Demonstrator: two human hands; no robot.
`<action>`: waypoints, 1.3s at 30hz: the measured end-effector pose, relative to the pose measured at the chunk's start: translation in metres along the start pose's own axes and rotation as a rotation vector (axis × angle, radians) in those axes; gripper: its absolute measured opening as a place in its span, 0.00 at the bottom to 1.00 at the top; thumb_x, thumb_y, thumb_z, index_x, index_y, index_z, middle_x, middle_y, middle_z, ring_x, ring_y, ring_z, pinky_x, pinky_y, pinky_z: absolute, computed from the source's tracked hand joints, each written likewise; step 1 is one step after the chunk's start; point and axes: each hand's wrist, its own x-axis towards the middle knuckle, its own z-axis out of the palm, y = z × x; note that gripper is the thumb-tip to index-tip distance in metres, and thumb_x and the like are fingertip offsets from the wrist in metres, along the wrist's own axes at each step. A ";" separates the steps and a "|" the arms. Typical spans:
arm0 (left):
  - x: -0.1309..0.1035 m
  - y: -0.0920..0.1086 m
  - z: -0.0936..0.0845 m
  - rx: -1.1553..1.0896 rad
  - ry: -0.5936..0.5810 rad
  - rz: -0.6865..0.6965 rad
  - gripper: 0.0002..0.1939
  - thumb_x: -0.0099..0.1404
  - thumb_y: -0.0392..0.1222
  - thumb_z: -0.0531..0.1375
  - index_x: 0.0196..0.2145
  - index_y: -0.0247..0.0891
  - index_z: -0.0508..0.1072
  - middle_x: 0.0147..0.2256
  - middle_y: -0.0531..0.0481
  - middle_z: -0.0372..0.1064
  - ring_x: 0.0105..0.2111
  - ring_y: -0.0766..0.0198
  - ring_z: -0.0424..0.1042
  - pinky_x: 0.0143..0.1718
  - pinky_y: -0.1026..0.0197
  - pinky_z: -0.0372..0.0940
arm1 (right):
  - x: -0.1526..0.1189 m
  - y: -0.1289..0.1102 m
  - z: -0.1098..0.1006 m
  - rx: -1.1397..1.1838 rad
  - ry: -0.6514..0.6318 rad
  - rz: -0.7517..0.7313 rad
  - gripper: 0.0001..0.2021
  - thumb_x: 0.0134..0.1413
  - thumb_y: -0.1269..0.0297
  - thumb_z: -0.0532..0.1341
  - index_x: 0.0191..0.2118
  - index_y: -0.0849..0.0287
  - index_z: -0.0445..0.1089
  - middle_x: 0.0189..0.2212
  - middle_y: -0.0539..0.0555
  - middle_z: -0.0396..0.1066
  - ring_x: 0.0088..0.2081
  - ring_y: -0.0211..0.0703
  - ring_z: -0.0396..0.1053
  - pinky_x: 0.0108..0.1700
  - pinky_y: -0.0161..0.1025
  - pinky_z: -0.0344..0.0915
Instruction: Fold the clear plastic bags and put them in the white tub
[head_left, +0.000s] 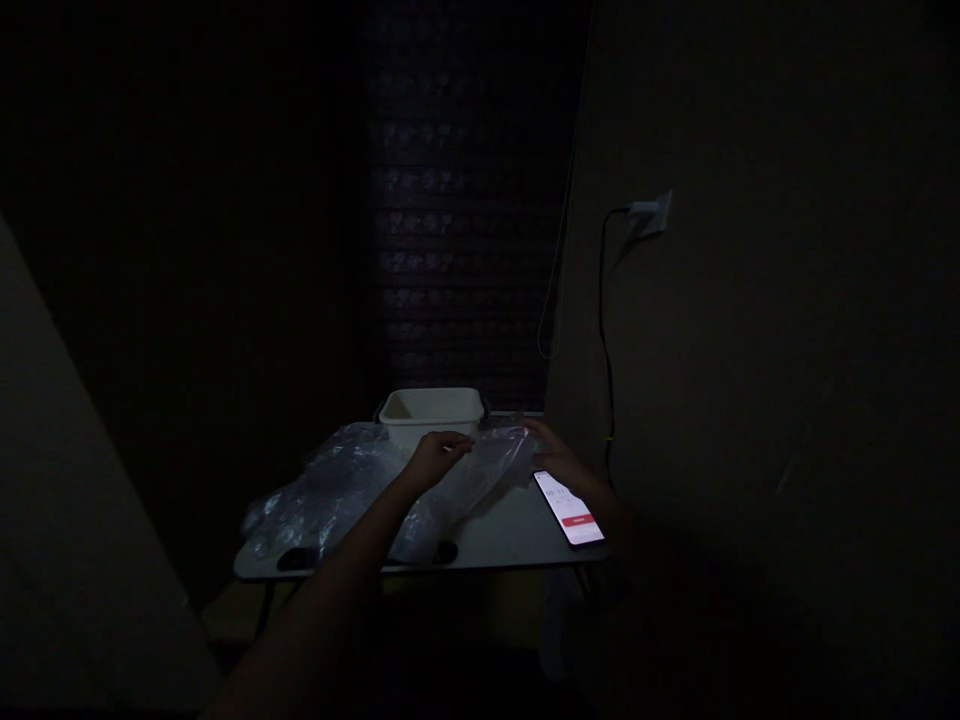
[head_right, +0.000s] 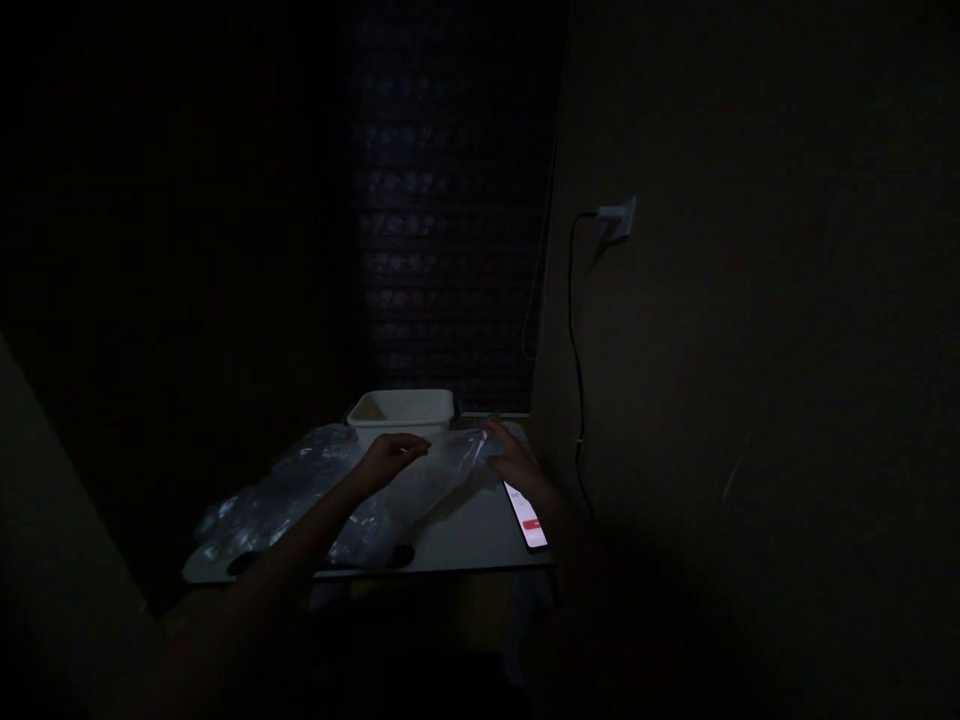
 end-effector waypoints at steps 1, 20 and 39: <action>-0.002 -0.001 -0.004 -0.018 -0.016 -0.001 0.09 0.47 0.42 0.53 0.23 0.35 0.70 0.29 0.48 0.68 0.30 0.63 0.65 0.30 0.65 0.59 | -0.001 -0.002 0.002 -0.005 -0.039 -0.021 0.26 0.27 0.78 0.51 0.41 0.55 0.56 0.43 0.50 0.57 0.42 0.39 0.56 0.37 0.34 0.58; -0.014 -0.005 -0.038 0.138 0.168 -0.077 0.11 0.46 0.45 0.53 0.17 0.36 0.68 0.19 0.51 0.66 0.22 0.65 0.64 0.24 0.67 0.57 | 0.018 -0.005 0.025 -0.311 0.039 -0.191 0.07 0.35 0.63 0.54 0.17 0.61 0.63 0.16 0.48 0.63 0.22 0.36 0.60 0.24 0.32 0.55; -0.008 0.002 -0.010 -0.410 0.052 -0.232 0.12 0.46 0.39 0.55 0.30 0.33 0.59 0.21 0.52 0.64 0.20 0.66 0.67 0.21 0.65 0.61 | 0.007 -0.018 0.018 0.017 0.098 -0.008 0.10 0.41 0.55 0.47 0.26 0.57 0.53 0.20 0.47 0.64 0.12 0.32 0.59 0.12 0.29 0.53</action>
